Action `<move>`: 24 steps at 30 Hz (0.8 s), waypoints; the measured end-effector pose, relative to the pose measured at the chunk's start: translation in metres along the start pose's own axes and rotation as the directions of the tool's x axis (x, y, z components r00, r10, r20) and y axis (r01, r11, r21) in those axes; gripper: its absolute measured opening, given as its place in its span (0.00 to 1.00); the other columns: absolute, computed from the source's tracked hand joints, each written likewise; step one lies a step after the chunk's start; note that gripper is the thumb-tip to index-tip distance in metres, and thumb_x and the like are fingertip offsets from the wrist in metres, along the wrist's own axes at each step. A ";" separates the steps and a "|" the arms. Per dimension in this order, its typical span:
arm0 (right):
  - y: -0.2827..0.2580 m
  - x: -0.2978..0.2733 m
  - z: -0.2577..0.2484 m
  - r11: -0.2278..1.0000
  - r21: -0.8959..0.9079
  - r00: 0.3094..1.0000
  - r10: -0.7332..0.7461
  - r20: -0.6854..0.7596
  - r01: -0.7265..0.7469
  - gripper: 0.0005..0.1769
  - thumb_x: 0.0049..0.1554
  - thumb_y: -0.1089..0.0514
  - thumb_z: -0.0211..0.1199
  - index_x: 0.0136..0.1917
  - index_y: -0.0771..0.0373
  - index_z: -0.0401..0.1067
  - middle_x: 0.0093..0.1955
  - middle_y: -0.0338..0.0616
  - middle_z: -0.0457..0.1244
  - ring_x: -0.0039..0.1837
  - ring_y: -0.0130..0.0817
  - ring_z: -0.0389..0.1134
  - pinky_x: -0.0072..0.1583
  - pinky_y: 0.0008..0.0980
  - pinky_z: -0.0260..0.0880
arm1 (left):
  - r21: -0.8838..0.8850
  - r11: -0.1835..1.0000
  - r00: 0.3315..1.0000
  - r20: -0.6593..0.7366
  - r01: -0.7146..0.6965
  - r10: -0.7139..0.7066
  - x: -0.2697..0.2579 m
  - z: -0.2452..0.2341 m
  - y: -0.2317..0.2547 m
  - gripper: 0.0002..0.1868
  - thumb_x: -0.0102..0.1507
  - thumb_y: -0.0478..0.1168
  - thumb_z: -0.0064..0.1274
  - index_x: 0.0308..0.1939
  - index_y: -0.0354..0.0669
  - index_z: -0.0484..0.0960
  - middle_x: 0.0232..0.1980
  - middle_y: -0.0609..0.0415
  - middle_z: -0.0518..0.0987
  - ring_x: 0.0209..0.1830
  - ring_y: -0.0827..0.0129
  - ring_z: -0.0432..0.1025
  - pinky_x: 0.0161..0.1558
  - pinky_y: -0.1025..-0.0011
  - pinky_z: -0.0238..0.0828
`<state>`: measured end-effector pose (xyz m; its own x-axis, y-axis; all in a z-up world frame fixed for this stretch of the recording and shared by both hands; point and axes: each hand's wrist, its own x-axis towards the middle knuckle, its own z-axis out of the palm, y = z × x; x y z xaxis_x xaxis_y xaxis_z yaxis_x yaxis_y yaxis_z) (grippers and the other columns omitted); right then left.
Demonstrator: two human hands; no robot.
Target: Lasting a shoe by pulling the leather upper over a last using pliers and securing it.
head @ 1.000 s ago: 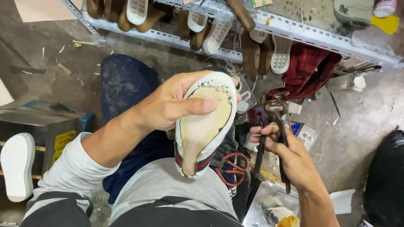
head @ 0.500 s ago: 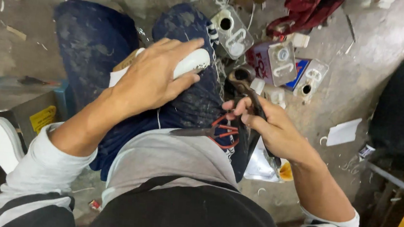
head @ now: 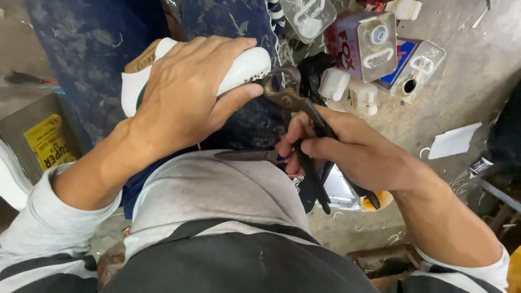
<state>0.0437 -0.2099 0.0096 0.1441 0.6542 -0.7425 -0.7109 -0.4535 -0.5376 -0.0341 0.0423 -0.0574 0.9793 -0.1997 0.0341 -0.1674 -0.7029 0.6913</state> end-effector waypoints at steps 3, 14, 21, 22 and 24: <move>-0.008 0.000 0.001 0.997 -0.080 1.000 -0.002 0.021 0.003 0.09 0.61 0.70 0.47 0.52 0.67 0.67 0.52 0.54 0.68 0.48 0.42 0.75 0.50 0.37 0.79 | 0.002 1.000 1.000 -0.008 -0.012 0.012 0.000 0.001 -0.001 0.25 0.73 0.52 0.54 0.65 0.37 0.75 0.58 0.44 0.81 0.53 0.46 0.74 0.49 0.53 0.67; -0.059 0.003 0.019 0.561 -0.772 0.949 0.260 -0.177 -0.298 0.14 0.59 0.58 0.46 0.53 0.47 0.71 0.42 0.31 0.71 0.43 0.28 0.68 0.48 0.30 0.68 | 0.068 0.996 0.990 -0.121 -0.063 0.071 -0.005 0.018 -0.002 0.26 0.73 0.53 0.55 0.64 0.34 0.75 0.58 0.43 0.83 0.51 0.49 0.77 0.50 0.56 0.69; -0.077 0.014 0.034 0.351 -0.862 0.920 0.281 -0.275 -0.365 0.09 0.59 0.56 0.46 0.51 0.47 0.66 0.36 0.39 0.68 0.38 0.42 0.65 0.48 0.40 0.61 | 0.011 1.000 0.993 -0.113 -0.016 0.017 0.001 0.022 -0.013 0.25 0.74 0.53 0.50 0.64 0.35 0.74 0.57 0.42 0.82 0.53 0.47 0.76 0.51 0.54 0.69; -0.079 0.017 0.036 0.337 -0.851 0.903 0.298 -0.310 -0.403 0.08 0.60 0.55 0.47 0.51 0.47 0.65 0.36 0.38 0.68 0.39 0.40 0.66 0.49 0.39 0.62 | -0.009 1.000 0.995 -0.100 -0.024 0.023 0.001 0.022 -0.015 0.25 0.74 0.52 0.52 0.64 0.34 0.73 0.56 0.41 0.82 0.52 0.46 0.76 0.51 0.53 0.69; -0.070 0.018 0.033 0.318 -0.841 0.885 0.318 -0.341 -0.438 0.06 0.61 0.55 0.47 0.50 0.46 0.64 0.36 0.37 0.68 0.41 0.39 0.66 0.50 0.39 0.63 | -0.029 0.999 0.996 -0.090 -0.024 0.022 0.000 0.020 -0.017 0.25 0.74 0.51 0.53 0.64 0.33 0.73 0.55 0.40 0.82 0.50 0.44 0.76 0.50 0.53 0.70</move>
<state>0.0733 -0.1471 0.0471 0.1367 0.2281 -0.9640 0.2897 -0.9398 -0.1813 -0.0335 0.0405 -0.0833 0.9817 -0.1526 0.1140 -0.1878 -0.6774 0.7112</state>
